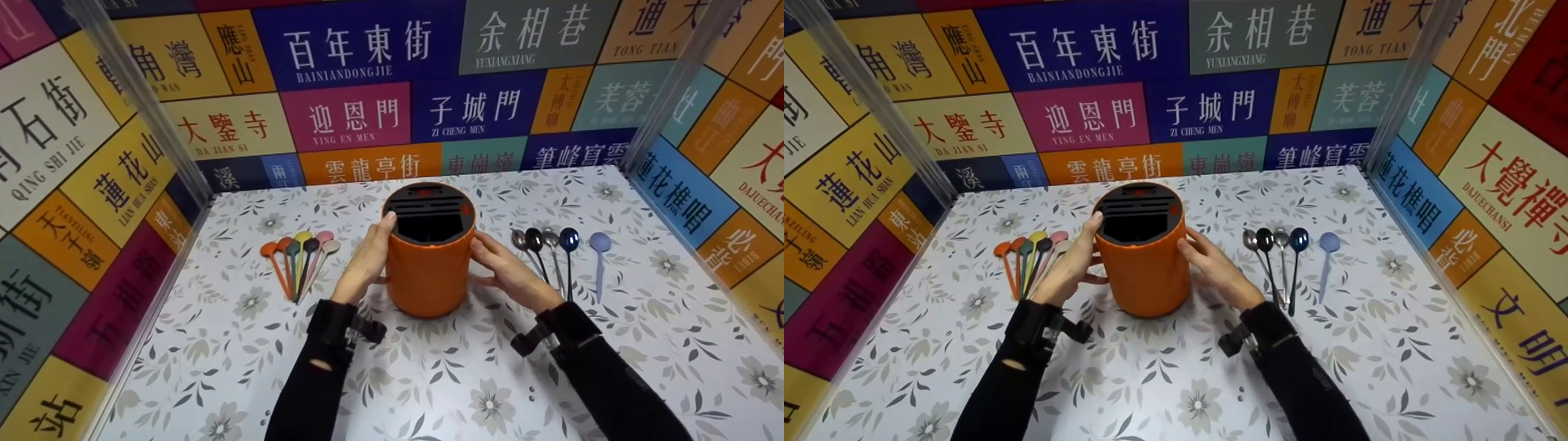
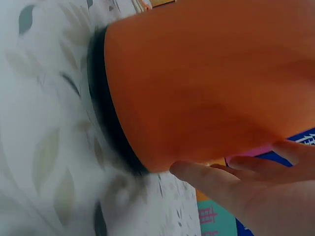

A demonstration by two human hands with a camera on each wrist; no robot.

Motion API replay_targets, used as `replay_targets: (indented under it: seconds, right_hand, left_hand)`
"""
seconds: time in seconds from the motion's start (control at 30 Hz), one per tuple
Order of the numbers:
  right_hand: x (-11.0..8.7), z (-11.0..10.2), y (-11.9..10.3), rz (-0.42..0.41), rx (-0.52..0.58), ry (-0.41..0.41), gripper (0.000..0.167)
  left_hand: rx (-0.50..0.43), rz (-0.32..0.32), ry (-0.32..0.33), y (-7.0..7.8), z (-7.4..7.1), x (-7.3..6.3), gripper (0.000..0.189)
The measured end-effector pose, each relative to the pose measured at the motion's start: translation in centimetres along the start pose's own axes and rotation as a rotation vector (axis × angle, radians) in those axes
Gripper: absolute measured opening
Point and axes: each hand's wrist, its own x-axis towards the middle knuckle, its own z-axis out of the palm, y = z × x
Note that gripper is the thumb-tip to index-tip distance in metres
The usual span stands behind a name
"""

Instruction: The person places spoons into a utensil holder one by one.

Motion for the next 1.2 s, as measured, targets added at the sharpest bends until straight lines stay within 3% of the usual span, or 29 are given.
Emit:
replay_targets:
  seconds: [0.27, 0.43, 0.6, 1.0, 1.2]
  right_hand:
    - [-0.1, -5.5, -1.3, 0.01, -0.358, 0.097, 0.079]
    - [0.5, -8.7, -1.4, 0.081, -0.579, 0.197, 0.092]
    - [1.5, -10.7, -0.6, 0.148, -0.794, 0.233, 0.099]
    - [3.0, -12.9, 3.3, 0.156, -1.031, 0.269, 0.09]
    - [3.8, -13.1, 4.5, 0.135, -1.13, 0.263, 0.076]
  left_hand:
    - [0.02, 0.061, 0.06, -0.4, 0.5, 0.4, 0.088]
    - [0.103, 0.105, 0.104, -0.5, 0.7, 0.7, 0.087]
    - [0.166, 0.132, 0.125, -0.5, 0.7, 0.8, 0.088]
    - [0.25, 0.191, 0.146, -0.6, 0.8, 1.0, 0.084]
    - [0.259, 0.192, 0.145, -0.6, 0.7, 0.9, 0.083]
